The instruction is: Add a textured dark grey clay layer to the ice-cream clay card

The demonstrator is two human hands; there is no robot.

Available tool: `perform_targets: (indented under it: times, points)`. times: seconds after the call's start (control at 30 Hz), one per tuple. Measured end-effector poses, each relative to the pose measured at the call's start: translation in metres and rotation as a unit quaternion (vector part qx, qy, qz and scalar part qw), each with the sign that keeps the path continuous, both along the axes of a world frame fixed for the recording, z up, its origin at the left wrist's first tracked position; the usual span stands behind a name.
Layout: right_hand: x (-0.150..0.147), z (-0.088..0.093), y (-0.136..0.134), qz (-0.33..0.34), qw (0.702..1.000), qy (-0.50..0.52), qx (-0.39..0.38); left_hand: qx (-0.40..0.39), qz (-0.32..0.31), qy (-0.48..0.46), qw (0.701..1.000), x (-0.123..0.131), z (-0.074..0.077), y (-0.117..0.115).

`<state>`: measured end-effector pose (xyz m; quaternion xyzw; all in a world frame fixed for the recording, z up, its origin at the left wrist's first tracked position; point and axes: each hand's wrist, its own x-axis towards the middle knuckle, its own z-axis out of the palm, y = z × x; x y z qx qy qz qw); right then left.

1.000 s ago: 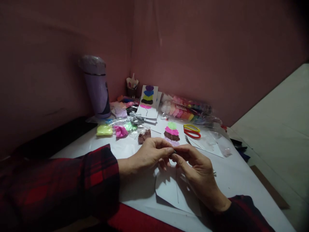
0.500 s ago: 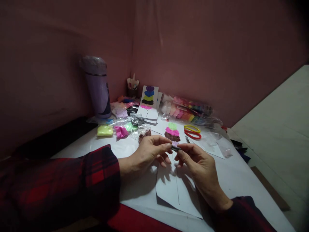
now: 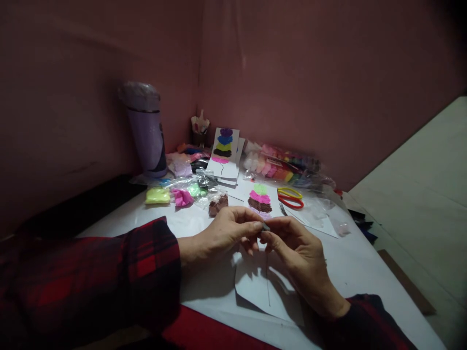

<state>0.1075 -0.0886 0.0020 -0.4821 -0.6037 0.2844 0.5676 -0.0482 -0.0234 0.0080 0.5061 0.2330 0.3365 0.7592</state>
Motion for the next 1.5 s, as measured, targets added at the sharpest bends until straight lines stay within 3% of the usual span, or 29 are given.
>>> perform_targets:
  times: [0.17,0.4,0.6,0.73,0.93,1.1,1.4,1.5]
  points:
    - [-0.002,0.007,-0.002,-0.003,1.000,0.012,-0.014,0.034,-0.011,0.021,0.999,0.001,0.000,0.000]
    - [0.002,0.005,0.003,-0.024,0.995,0.097,-0.031,-0.032,0.081,-0.003,0.996,0.000,0.005,0.000]
    - [0.002,0.006,0.005,-0.039,0.992,0.097,-0.072,-0.025,0.019,-0.010,0.999,-0.003,0.002,0.002]
    - [-0.001,0.009,0.002,-0.015,0.994,0.088,-0.055,-0.020,0.018,-0.004,1.000,-0.002,0.000,0.001]
    - [-0.003,0.004,0.000,0.010,0.999,0.038,-0.017,0.014,0.004,0.036,0.999,-0.002,0.001,-0.001]
    - [-0.001,-0.002,-0.002,-0.044,0.993,-0.100,0.045,0.012,0.013,0.037,0.999,-0.001,0.002,-0.002]
    - [0.002,-0.005,-0.001,-0.036,0.996,-0.067,0.042,0.013,0.009,0.012,1.000,-0.001,0.000,0.000]
    - [0.003,-0.004,-0.001,-0.044,0.988,-0.133,0.070,0.019,0.010,0.027,0.999,-0.001,0.000,-0.001]
